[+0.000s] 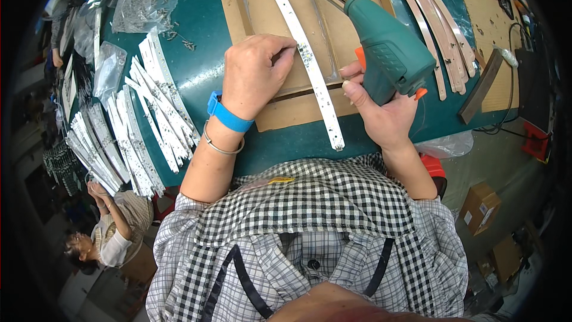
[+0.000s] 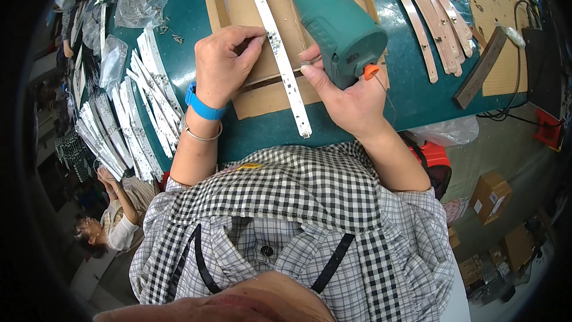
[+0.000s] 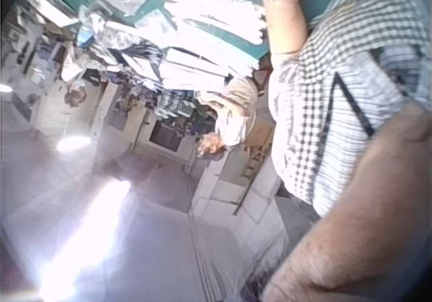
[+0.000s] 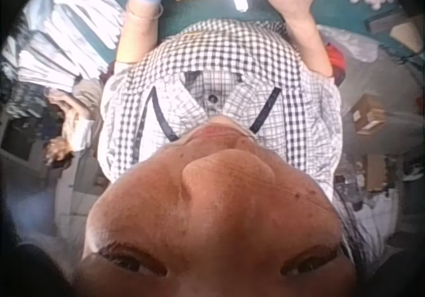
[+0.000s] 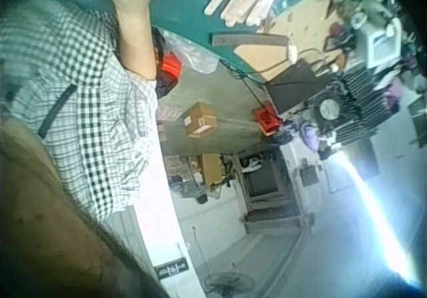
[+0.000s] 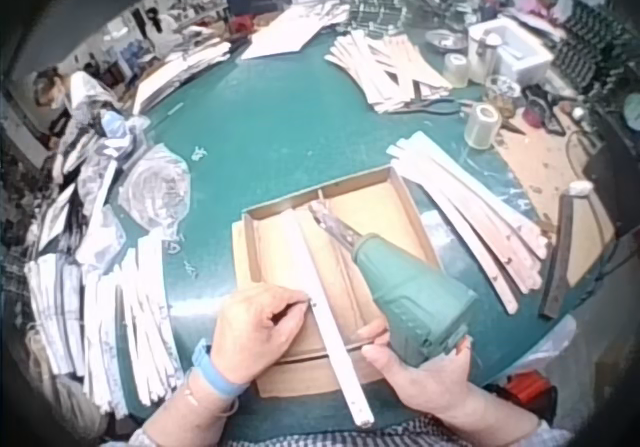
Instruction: The person solders components onto LED strips by placing each strip on a cardboard fixture, attaching small parts to it with a handheld soldering tool, and returning the completed strips to a pile on the table.
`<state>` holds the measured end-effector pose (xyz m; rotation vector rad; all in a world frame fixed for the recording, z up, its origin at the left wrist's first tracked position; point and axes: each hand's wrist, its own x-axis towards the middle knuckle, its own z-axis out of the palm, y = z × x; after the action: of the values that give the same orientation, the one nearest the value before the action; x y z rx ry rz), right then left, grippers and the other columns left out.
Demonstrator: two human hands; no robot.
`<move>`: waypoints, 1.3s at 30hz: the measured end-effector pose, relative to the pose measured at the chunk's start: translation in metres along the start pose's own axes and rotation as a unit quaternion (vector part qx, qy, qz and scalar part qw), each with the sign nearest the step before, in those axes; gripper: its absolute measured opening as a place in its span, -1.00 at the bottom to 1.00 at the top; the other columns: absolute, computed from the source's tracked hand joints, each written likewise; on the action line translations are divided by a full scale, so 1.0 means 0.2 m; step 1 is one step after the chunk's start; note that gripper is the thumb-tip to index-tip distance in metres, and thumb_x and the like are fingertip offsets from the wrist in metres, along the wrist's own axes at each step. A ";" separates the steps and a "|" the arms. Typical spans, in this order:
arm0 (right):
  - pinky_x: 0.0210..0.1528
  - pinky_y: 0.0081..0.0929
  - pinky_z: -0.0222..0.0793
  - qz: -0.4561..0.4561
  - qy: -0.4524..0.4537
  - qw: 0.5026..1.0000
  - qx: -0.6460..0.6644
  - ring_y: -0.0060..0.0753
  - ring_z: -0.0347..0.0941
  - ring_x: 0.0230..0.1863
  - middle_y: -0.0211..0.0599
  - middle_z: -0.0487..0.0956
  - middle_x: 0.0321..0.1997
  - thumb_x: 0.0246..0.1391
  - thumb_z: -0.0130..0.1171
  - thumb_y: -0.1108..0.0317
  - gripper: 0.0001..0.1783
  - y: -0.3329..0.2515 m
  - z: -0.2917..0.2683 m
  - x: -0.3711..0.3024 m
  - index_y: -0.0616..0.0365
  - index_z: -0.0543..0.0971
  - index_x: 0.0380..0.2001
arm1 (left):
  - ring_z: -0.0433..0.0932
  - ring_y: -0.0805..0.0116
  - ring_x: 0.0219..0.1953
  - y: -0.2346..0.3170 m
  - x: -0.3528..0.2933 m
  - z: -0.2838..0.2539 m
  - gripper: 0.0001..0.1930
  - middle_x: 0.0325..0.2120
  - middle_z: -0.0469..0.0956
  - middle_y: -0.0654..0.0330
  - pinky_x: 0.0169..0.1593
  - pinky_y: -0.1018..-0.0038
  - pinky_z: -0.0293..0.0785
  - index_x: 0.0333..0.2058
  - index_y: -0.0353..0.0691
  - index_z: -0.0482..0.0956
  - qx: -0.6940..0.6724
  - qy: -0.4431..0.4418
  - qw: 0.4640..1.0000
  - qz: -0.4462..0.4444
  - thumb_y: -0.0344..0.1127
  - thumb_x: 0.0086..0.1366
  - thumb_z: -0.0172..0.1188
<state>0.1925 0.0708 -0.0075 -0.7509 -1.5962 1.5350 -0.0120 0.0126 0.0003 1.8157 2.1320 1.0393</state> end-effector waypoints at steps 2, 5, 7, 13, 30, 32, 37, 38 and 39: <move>-0.18 -0.54 0.48 -0.004 -0.002 1.000 -0.003 -0.54 0.52 -0.27 -0.20 0.61 -0.24 0.01 0.31 0.53 -0.51 0.00 0.00 0.00 0.33 0.38 0.01 | 0.61 0.16 -0.49 0.00 0.00 0.00 -0.94 -0.55 0.61 0.08 -0.40 0.37 0.52 -0.45 -0.23 0.67 -0.003 -0.002 1.000 -0.002 -0.47 0.03 0.29; -0.18 -0.54 0.48 -0.010 -0.005 1.000 -0.012 -0.53 0.52 -0.26 -0.20 0.61 -0.24 0.01 0.31 0.52 -0.52 0.00 -0.01 0.00 0.33 0.39 0.00 | 0.63 0.24 -0.50 -0.01 0.01 -0.01 -0.92 -0.53 0.63 0.09 -0.41 0.45 0.52 -0.42 -0.24 0.68 -0.004 -0.010 1.000 -0.005 -0.46 0.06 0.30; -0.17 -0.53 0.48 -0.013 -0.005 1.000 -0.016 -0.53 0.52 -0.26 -0.20 0.61 -0.24 0.01 0.31 0.52 -0.52 0.00 -0.01 0.00 0.33 0.39 0.00 | 0.64 0.32 -0.51 -0.01 0.01 -0.01 -0.91 -0.51 0.65 0.11 -0.41 0.53 0.52 -0.38 -0.25 0.69 -0.003 -0.015 1.000 -0.004 -0.46 0.08 0.31; -0.16 -0.52 0.48 -0.022 -0.002 1.000 -0.015 -0.52 0.52 -0.26 -0.21 0.61 -0.25 0.01 0.31 0.52 -0.53 0.00 0.00 0.00 0.32 0.40 0.00 | 0.64 0.29 -0.48 -0.02 0.00 0.00 -0.90 -0.49 0.65 0.10 -0.38 0.51 0.53 -0.37 -0.24 0.69 0.006 -0.018 1.000 0.005 -0.47 0.07 0.31; -0.59 -0.57 0.37 0.104 -0.041 0.993 0.025 -0.37 0.41 -0.45 0.03 0.38 0.09 -0.04 0.21 0.60 -0.37 -0.19 -0.27 -0.18 0.42 0.26 0.13 | 0.58 0.26 -0.52 -0.05 -0.02 0.01 -0.89 -0.54 0.63 0.16 -0.44 0.47 0.49 -0.41 -0.19 0.70 0.024 -0.001 0.999 0.042 -0.46 0.02 0.33; -0.58 -0.58 0.39 0.135 -0.062 0.989 0.021 -0.38 0.42 -0.42 -0.02 0.38 0.03 -0.04 0.22 0.60 -0.42 -0.19 -0.28 -0.18 0.40 0.29 0.09 | 0.58 0.26 -0.52 -0.05 -0.02 0.01 -0.90 -0.54 0.63 0.16 -0.44 0.47 0.49 -0.42 -0.19 0.70 0.023 0.002 0.999 0.043 -0.46 0.01 0.33; -0.53 -0.62 0.40 0.171 -0.052 0.984 0.006 -0.49 0.43 -0.45 -0.17 0.44 -0.19 -0.05 0.24 0.63 -0.50 -0.21 -0.26 -0.17 0.36 0.35 0.00 | 0.58 0.25 -0.51 -0.05 -0.03 0.02 -0.91 -0.53 0.63 0.17 -0.43 0.45 0.49 -0.43 -0.19 0.70 0.027 0.004 0.999 0.046 -0.45 0.01 0.33; -0.50 -0.65 0.40 0.167 -0.043 0.985 0.017 -0.59 0.44 -0.49 -0.25 0.52 -0.36 -0.04 0.27 0.62 -0.53 -0.21 -0.25 -0.17 0.33 0.38 -0.03 | 0.58 0.25 -0.51 -0.05 -0.02 0.02 -0.91 -0.53 0.63 0.17 -0.43 0.45 0.49 -0.43 -0.19 0.70 0.025 0.005 0.999 0.048 -0.45 0.01 0.33; -0.50 -0.65 0.40 0.167 -0.044 0.985 0.017 -0.59 0.44 -0.49 -0.25 0.52 -0.36 -0.04 0.27 0.62 -0.53 -0.21 -0.26 -0.17 0.33 0.38 -0.03 | 0.58 0.25 -0.51 -0.05 -0.02 0.02 -0.91 -0.53 0.63 0.17 -0.43 0.45 0.49 -0.44 -0.18 0.70 0.024 0.008 0.998 0.050 -0.45 0.01 0.33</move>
<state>0.2578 0.0658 0.0282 -0.9835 -1.5595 1.8511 -0.0171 0.0094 -0.0099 1.9614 2.1105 1.0360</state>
